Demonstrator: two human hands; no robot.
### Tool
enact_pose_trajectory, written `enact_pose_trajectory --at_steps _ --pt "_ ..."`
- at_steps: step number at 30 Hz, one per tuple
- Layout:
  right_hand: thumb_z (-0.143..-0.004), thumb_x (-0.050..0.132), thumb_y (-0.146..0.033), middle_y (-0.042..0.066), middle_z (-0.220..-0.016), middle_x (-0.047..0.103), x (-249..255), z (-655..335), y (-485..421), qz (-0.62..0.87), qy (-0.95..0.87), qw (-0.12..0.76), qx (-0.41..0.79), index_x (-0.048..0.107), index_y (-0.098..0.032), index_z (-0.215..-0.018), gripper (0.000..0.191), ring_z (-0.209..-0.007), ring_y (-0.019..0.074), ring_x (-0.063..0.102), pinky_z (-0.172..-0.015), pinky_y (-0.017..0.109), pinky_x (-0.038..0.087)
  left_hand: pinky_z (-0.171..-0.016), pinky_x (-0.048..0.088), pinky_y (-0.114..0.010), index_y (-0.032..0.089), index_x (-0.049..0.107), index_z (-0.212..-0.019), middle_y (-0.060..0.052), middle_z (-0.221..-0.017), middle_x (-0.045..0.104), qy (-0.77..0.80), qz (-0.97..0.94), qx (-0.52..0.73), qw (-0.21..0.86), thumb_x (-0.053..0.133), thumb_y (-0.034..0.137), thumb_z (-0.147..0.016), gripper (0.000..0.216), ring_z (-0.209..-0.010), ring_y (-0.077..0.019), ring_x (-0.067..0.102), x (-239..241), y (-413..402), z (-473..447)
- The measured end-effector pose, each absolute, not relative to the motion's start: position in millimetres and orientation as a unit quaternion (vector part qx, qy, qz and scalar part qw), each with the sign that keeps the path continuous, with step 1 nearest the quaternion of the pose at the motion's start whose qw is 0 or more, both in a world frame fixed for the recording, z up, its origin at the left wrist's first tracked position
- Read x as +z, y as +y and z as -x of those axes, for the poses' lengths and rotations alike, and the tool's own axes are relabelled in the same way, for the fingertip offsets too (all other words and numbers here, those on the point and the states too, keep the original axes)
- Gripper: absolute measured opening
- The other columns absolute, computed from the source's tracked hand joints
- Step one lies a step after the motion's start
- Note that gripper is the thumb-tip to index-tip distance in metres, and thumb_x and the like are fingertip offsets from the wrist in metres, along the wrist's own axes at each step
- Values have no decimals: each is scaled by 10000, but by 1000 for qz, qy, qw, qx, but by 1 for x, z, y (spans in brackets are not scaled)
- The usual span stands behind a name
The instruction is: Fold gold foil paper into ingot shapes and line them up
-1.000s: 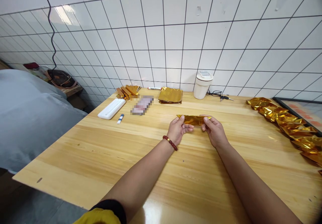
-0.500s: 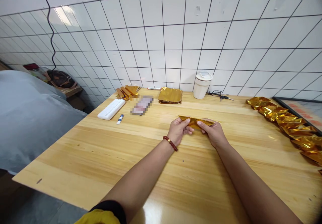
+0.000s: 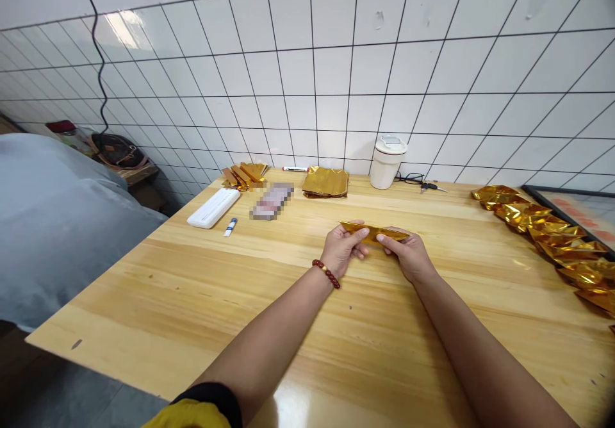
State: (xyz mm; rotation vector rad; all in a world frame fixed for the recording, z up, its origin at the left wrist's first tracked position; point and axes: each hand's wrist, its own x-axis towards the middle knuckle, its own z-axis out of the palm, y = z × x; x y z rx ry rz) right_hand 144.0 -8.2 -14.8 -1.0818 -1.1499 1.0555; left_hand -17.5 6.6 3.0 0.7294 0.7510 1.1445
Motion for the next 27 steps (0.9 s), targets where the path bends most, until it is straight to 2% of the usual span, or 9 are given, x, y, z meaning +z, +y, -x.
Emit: enact_pose_trajectory --at_steps 5,7,19,27 --pt "-629 844 -494 -29 -563 535 -12 -142 -10 464 -493 580 453 705 -178 -728 359 -524 104 400 -518 263 319 -361 364 -184 104 659 -774 -34 -722 698 344 -354 520 697 922 405 -502 483 -408 -72 564 -2 9 15" --pt "-616 847 -511 -16 -585 568 -9 -140 -11 475 -478 583 453 728 -177 -766 385 -513 103 398 -504 265 313 -371 372 -190 105 665 -767 -39 -713 700 344 -362 514 697 920 421 -497 488 -411 -75 562 -3 9 15" --pt "-649 830 -520 -18 -549 552 -11 -142 -10 495 -506 560 431 741 -172 -741 370 -508 109 411 -506 267 317 -371 346 -190 114 668 -765 -30 -705 698 347 -367 522 687 915 453 -491 501 -422 -75 562 0 7 15" --pt "-608 854 -484 -38 -531 504 -7 -140 -11 478 -499 571 443 686 -182 -678 353 -523 105 378 -516 267 299 -358 293 -184 117 656 -751 -12 -682 675 351 -343 541 683 913 431 -506 474 -407 -58 533 2 6 15"
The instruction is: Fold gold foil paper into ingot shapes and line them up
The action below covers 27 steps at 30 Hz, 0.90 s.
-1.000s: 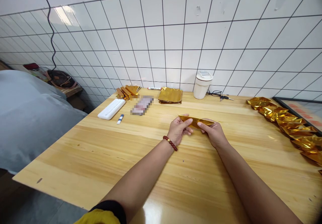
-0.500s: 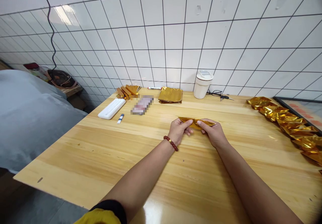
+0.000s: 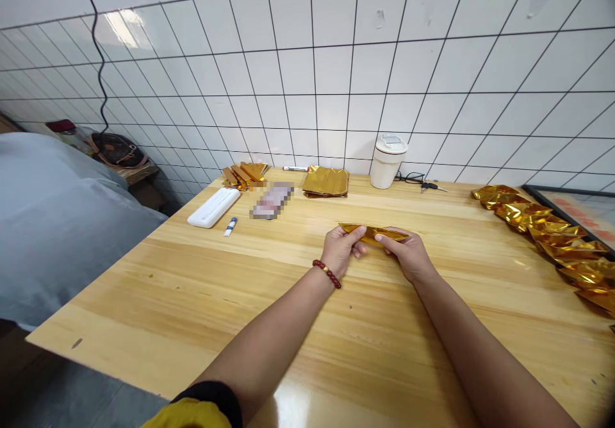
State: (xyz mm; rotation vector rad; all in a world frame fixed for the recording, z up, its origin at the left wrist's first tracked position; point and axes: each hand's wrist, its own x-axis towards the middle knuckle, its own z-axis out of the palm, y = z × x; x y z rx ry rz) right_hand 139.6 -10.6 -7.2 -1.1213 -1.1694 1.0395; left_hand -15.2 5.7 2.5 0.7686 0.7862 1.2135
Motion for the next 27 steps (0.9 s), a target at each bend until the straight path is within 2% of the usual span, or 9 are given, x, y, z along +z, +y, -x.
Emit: enact_pose_trajectory --at_steps 8,14,24,27 --pt "-613 840 -443 -46 -494 480 -14 -145 -6 470 -459 587 473 599 -193 -566 351 -503 96 366 -534 274 296 -368 310 -171 127 656 -923 -12 -691 689 336 -330 531 704 874 393 -614 462 -408 -69 558 1 7 16" --pt "-623 818 -414 -19 -499 512 -17 -148 -3 471 -435 591 490 571 -198 -519 345 -509 113 407 -531 282 323 -371 316 -168 120 600 -818 -22 -677 681 324 -328 520 719 868 388 -628 424 -418 -76 572 0 7 17" --pt "-645 804 -429 -19 -495 499 -19 -148 -3 477 -449 584 480 543 -210 -493 373 -512 118 405 -540 287 334 -375 320 -154 145 537 -754 35 -550 593 337 -304 513 729 834 308 -709 342 -404 -74 560 0 10 19" --pt "-629 813 -461 -21 -488 497 -16 -146 -4 484 -460 579 468 552 -208 -500 385 -506 118 404 -542 291 334 -413 392 -159 128 573 -794 19 -592 618 336 -285 511 738 815 252 -736 278 -439 -79 590 2 10 20"
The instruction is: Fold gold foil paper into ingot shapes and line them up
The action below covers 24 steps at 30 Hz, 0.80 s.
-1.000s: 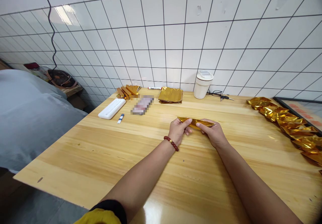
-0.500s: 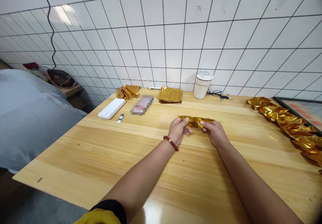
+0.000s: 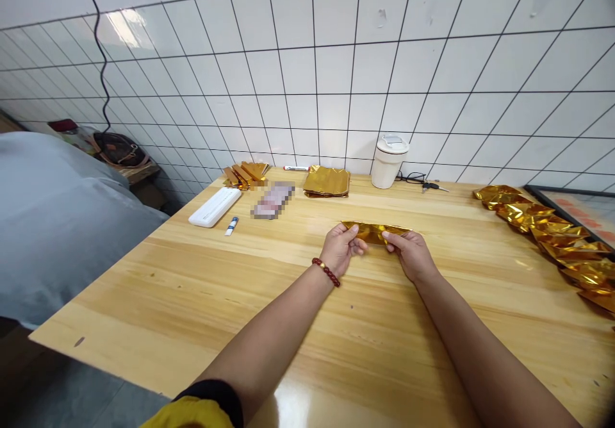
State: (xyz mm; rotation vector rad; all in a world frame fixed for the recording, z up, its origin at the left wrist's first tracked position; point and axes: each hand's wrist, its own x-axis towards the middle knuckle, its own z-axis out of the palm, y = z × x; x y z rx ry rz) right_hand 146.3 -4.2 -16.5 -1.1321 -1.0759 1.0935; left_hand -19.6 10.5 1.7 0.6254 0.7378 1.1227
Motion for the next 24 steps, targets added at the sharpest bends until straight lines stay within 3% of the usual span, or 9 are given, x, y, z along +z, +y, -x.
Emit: enact_pose_trajectory --at_steps 5,10,14,19,24 --pt "-621 816 -480 -8 -497 516 -13 -144 -6 490 -467 575 460 549 -200 -471 415 -524 122 426 -557 291 341 -481 488 -179 112 647 -902 -33 -707 692 326 -255 507 756 762 195 -778 188 -511 -96 645 6 12 23" --pt "-618 820 -466 -9 -502 514 -16 -144 -6 489 -464 577 461 541 -202 -461 415 -543 129 439 -580 296 351 -331 330 -164 130 679 -907 14 -666 661 335 -301 516 728 874 310 -632 383 -368 -54 527 4 9 21" --pt "-617 823 -468 -18 -495 501 -15 -144 -7 481 -466 583 460 564 -203 -502 388 -523 124 419 -550 289 338 -334 313 -176 120 673 -803 17 -615 644 354 -333 526 698 906 383 -540 439 -358 -52 501 2 6 17" --pt "-646 815 -520 -31 -537 528 -12 -142 -8 480 -459 599 447 712 -204 -764 353 -499 120 414 -516 277 329 -342 298 -193 119 677 -784 0 -617 656 354 -354 523 690 900 440 -518 473 -362 -61 494 0 7 16" --pt "-641 829 -529 -18 -585 566 -12 -141 -9 490 -487 581 430 709 -189 -708 367 -525 114 420 -530 274 339 -337 263 -197 121 661 -759 -6 -641 658 346 -363 525 688 895 456 -512 478 -357 -60 495 -1 8 16"
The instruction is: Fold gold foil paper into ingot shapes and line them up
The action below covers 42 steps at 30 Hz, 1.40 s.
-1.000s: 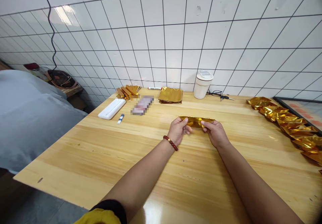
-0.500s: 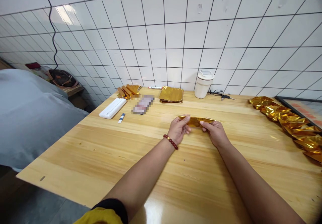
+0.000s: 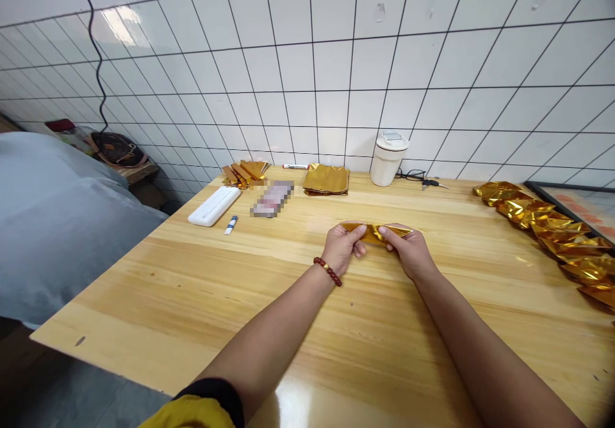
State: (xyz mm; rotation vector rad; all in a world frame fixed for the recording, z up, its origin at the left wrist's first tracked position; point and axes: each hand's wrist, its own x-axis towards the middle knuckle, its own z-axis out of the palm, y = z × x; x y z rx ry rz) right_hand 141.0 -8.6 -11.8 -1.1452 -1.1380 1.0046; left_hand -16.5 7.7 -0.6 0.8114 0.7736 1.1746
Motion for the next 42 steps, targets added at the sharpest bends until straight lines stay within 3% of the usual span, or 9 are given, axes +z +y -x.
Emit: enact_pose_trajectory --at_steps 5,12,17,29,42 --pt "-675 818 -497 -7 -622 594 -11 -141 -10 487 -509 575 416 739 -188 -732 325 -567 124 441 -548 274 348 -345 281 -196 137 662 -860 25 -610 641 352 -362 533 679 916 416 -483 533 -353 -64 487 1 6 15" --pt "-642 853 -461 0 -659 620 -10 -141 -10 464 -490 599 430 743 -196 -710 295 -587 122 459 -548 267 362 -337 257 -205 121 651 -721 -8 -590 645 364 -384 531 662 900 464 -496 480 -353 -59 463 -2 6 12" --pt "-599 854 -531 16 -678 648 -12 -142 -8 470 -438 618 452 743 -202 -727 370 -592 136 481 -522 263 367 -341 255 -202 119 670 -718 2 -553 629 362 -385 531 662 898 465 -499 468 -354 -58 454 -1 7 14" --pt "-658 841 -478 -20 -604 572 -11 -141 -9 470 -499 587 431 690 -186 -655 329 -576 121 451 -554 264 352 -363 288 -176 128 654 -763 10 -617 647 330 -352 536 693 899 393 -532 428 -392 -46 497 -3 9 17" --pt "-643 834 -518 -13 -576 563 -17 -144 -5 462 -448 608 465 656 -199 -627 366 -545 123 453 -533 268 365 -388 350 -156 145 568 -786 32 -603 604 323 -278 529 733 774 241 -761 229 -424 -70 573 1 10 19"
